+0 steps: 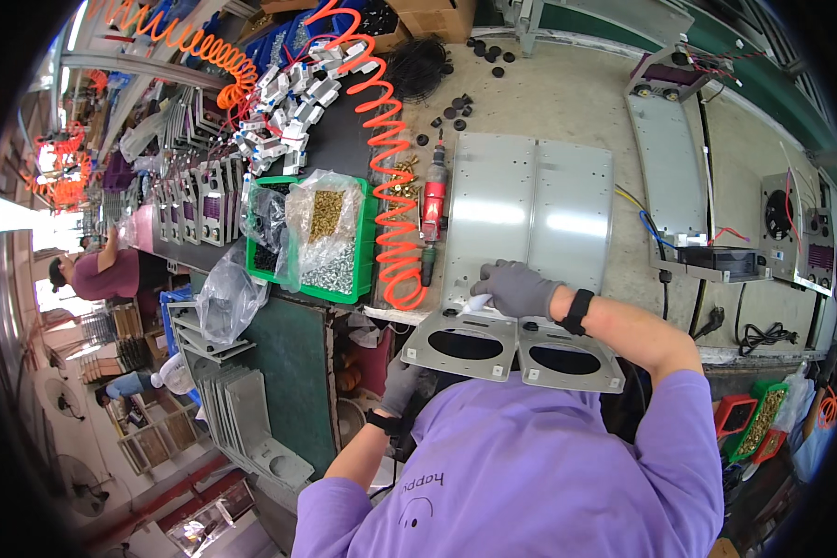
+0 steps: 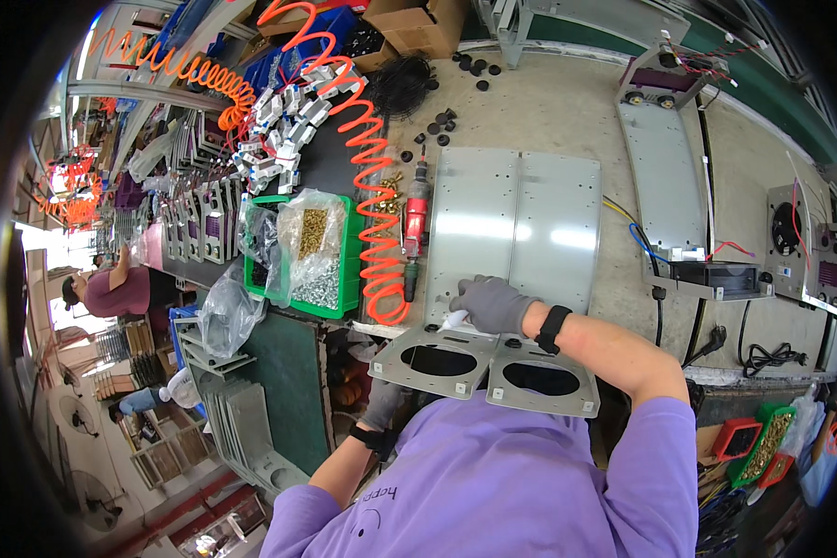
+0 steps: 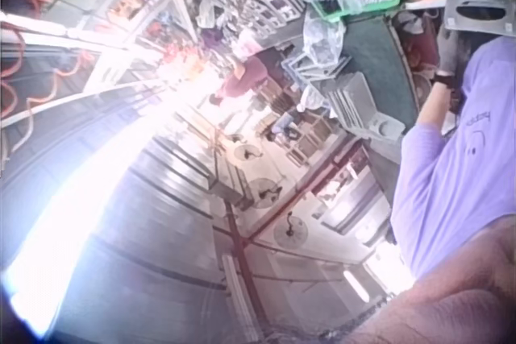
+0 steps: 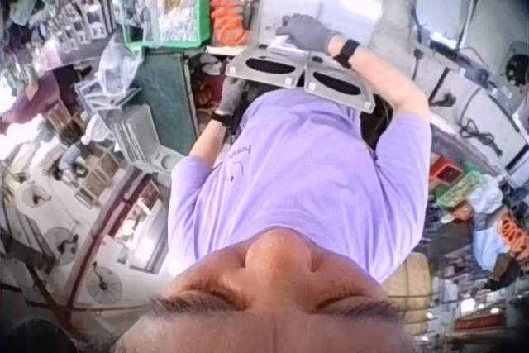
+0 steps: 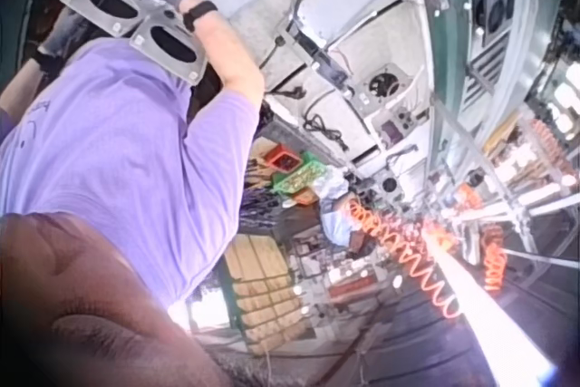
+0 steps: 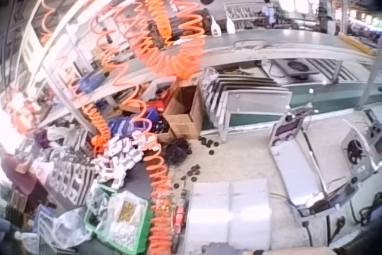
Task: Assembling components and fans into metal casings on a manufacturing line.
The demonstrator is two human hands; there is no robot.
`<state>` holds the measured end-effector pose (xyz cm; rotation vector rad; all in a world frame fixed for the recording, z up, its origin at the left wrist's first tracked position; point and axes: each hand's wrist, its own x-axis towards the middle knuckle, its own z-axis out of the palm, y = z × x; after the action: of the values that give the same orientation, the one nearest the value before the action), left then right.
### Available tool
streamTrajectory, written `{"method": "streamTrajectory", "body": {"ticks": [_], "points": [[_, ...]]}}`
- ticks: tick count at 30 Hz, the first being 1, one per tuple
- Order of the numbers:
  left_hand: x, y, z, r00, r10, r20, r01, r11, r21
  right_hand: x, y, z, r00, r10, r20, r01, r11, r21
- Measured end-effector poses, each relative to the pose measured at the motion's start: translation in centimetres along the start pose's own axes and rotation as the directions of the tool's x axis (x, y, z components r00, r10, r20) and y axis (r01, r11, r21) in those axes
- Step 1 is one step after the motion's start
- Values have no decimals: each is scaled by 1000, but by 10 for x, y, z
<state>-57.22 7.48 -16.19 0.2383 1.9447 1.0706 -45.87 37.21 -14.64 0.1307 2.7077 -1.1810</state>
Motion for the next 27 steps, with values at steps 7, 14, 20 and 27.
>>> {"method": "streamTrajectory", "body": {"ticks": [7,14,20,27], "points": [[-6,90,48,699,553,454,-711,606,357,-72,9,-50,970,172,-173,-106,936,335],[2,125,96,553,583,595,-831,432,349,-222,-29,-51,703,449,-551,24,759,650],[12,144,120,482,459,746,-865,383,324,-359,-43,55,-186,847,-499,218,530,819],[12,148,122,392,439,809,-914,289,286,-484,-9,208,-836,467,-288,-171,276,946]]}}
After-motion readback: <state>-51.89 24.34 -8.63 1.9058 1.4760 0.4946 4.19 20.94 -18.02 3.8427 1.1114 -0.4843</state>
